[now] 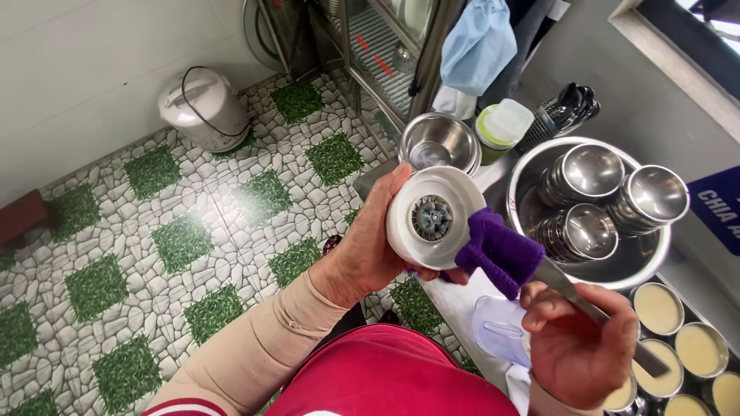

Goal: The person cleans a white plastic blender blade assembly using a purple cloth and a metal spoon. They wipe the interior and blade area repeatedly, then use the spoon to scrape residue from the blade and interior surfaces.

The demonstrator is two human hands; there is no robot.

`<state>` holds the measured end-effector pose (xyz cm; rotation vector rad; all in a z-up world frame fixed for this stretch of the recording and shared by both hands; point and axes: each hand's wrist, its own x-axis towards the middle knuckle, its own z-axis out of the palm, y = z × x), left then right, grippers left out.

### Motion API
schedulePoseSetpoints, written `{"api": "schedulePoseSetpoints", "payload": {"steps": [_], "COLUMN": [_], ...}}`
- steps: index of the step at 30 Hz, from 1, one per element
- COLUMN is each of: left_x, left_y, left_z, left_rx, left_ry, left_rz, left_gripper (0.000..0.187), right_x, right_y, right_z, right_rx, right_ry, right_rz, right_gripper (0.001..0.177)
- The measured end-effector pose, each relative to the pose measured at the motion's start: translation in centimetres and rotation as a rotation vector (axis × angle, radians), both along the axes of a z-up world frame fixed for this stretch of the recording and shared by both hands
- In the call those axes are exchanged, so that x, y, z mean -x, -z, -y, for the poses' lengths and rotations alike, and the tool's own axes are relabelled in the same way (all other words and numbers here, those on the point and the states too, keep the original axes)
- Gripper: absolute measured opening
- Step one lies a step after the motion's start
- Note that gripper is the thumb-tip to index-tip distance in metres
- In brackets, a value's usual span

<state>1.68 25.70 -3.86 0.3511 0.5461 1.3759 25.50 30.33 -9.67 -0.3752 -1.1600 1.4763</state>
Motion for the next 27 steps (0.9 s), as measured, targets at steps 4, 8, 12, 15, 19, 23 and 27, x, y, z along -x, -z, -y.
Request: {"api": "schedulePoseSetpoints", "payload": {"steps": [4, 8, 12, 15, 19, 23, 27], "left_x": [0.7, 1.5, 2.1, 2.7, 3.0, 3.1, 3.4], "left_y": [-0.2, 0.0, -0.4, -0.4, -1.8, -3.0, -2.0], "left_z": [-0.2, -0.2, -0.1, -0.1, -0.1, 0.2, 0.1], "left_rx": [0.111, 0.130, 0.048, 0.108, 0.110, 0.169, 0.140], "left_ry": [-0.208, -0.028, 0.075, 0.121, 0.262, 0.280, 0.360], "left_rz": [-0.069, -0.015, -0.072, -0.191, -0.159, -0.290, -0.165], "left_gripper": [0.045, 0.057, 0.061, 0.058, 0.070, 0.070, 0.071], "right_x": [0.4, 1.0, 1.7, 2.0, 1.4, 1.4, 1.0], "right_y": [-0.9, -3.6, -7.0, -8.3, -8.3, -8.6, -8.5], "right_z": [-0.7, -1.8, -1.7, -1.8, -2.3, -2.6, -2.0], "right_rx": [-0.093, -0.399, -0.595, -0.680, -0.652, -0.727, -0.780], "right_ry": [0.045, -0.037, -0.056, -0.080, -0.129, -0.148, -0.218], "right_rz": [0.100, 0.276, 0.597, 0.633, 0.653, 0.677, 0.703], "right_gripper": [0.038, 0.036, 0.042, 0.043, 0.040, 0.042, 0.031]}}
